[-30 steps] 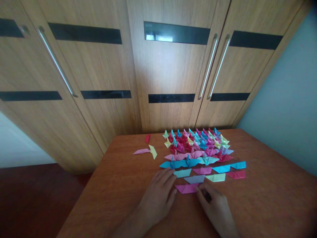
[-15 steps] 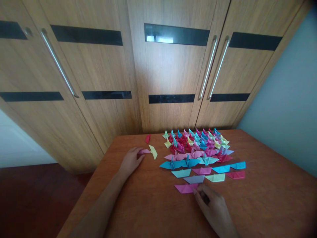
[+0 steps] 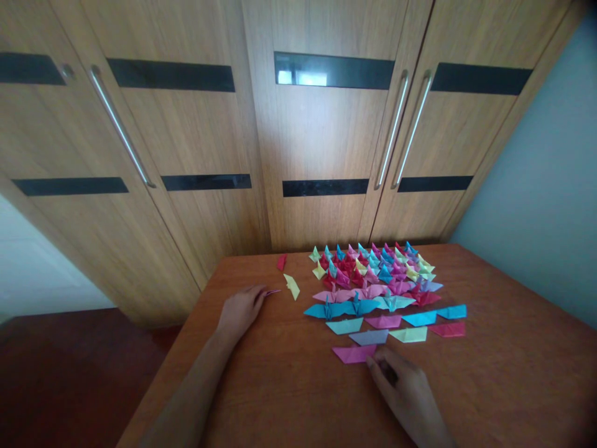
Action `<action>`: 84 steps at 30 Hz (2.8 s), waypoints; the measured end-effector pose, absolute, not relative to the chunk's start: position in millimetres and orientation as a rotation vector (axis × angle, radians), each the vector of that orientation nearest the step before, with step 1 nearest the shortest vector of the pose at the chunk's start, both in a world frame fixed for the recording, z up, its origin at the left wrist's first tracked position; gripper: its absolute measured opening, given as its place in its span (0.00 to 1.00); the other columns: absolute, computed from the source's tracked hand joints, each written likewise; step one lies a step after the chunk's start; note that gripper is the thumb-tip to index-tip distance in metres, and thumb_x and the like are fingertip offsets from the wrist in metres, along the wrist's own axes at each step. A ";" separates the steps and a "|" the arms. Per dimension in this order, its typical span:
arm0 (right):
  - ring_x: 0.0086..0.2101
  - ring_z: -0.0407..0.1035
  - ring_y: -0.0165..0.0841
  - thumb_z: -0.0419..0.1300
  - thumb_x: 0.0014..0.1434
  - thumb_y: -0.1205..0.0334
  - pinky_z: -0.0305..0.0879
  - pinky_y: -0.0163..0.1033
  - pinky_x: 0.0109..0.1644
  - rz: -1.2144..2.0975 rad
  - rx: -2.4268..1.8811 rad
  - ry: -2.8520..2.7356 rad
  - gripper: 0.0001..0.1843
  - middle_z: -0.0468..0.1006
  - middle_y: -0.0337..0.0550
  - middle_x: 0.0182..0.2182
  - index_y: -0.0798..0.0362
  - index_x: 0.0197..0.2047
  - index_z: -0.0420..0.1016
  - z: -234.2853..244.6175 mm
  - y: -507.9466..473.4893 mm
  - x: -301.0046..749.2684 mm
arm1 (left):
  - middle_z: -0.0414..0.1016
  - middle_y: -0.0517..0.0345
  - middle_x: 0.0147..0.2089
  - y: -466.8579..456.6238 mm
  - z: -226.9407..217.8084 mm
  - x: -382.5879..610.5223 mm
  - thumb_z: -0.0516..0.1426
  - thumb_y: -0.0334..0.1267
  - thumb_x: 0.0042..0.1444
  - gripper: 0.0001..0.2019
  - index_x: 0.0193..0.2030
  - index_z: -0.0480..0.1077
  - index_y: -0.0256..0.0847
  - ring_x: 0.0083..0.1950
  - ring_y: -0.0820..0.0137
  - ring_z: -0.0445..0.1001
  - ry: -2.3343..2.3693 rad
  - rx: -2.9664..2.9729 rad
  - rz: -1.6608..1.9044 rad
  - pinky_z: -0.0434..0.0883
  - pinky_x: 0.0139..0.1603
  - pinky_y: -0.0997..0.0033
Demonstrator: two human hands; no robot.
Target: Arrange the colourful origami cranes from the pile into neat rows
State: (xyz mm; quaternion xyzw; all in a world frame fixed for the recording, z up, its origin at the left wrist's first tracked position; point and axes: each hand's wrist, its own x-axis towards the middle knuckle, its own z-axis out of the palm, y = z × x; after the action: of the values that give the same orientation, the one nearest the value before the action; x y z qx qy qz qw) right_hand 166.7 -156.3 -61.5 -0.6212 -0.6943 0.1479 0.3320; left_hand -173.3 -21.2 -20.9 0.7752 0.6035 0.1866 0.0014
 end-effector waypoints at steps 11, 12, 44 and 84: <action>0.22 0.66 0.30 0.49 0.61 0.50 0.61 0.31 0.26 0.386 -1.614 -1.799 0.18 0.71 0.37 0.20 0.50 0.26 0.67 -57.2 -157.9 165.4 | 0.75 0.55 0.43 -24.6 -16.0 -172.4 0.46 0.47 0.62 0.17 0.44 0.74 0.45 0.45 0.66 0.71 1.710 2.479 0.626 0.66 0.48 0.69; 0.22 0.66 0.30 0.49 0.61 0.50 0.61 0.31 0.27 0.391 -1.619 -1.796 0.18 0.71 0.37 0.20 0.51 0.26 0.67 -57.2 -158.0 165.4 | 0.75 0.55 0.42 -24.7 -16.1 -172.0 0.46 0.47 0.62 0.17 0.44 0.74 0.45 0.45 0.66 0.71 1.698 2.471 0.637 0.67 0.48 0.69; 0.23 0.61 0.29 0.53 0.57 0.47 0.56 0.31 0.26 0.908 -1.525 -1.453 0.20 0.68 0.36 0.20 0.53 0.24 0.68 -54.3 -153.6 135.2 | 0.73 0.57 0.27 -110.3 -30.1 -33.9 0.58 0.39 0.52 0.09 0.34 0.71 0.34 0.26 0.73 0.70 0.851 1.301 0.774 0.67 0.28 0.75; 0.22 0.68 0.36 0.53 0.53 0.41 0.52 0.35 0.24 0.413 -2.218 -1.584 0.18 0.75 0.40 0.21 0.45 0.24 0.71 -43.8 -154.0 243.3 | 0.72 0.59 0.27 -91.8 -23.6 -49.5 0.55 0.38 0.52 0.08 0.34 0.71 0.36 0.26 0.74 0.69 1.040 1.369 0.924 0.64 0.27 0.77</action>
State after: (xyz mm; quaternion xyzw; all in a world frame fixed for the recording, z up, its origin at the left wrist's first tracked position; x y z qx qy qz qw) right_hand 243.3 -154.0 -43.8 -0.7899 -0.5638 0.1471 0.1913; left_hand -49.5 -91.8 -23.6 0.5808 0.4413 0.3919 0.5607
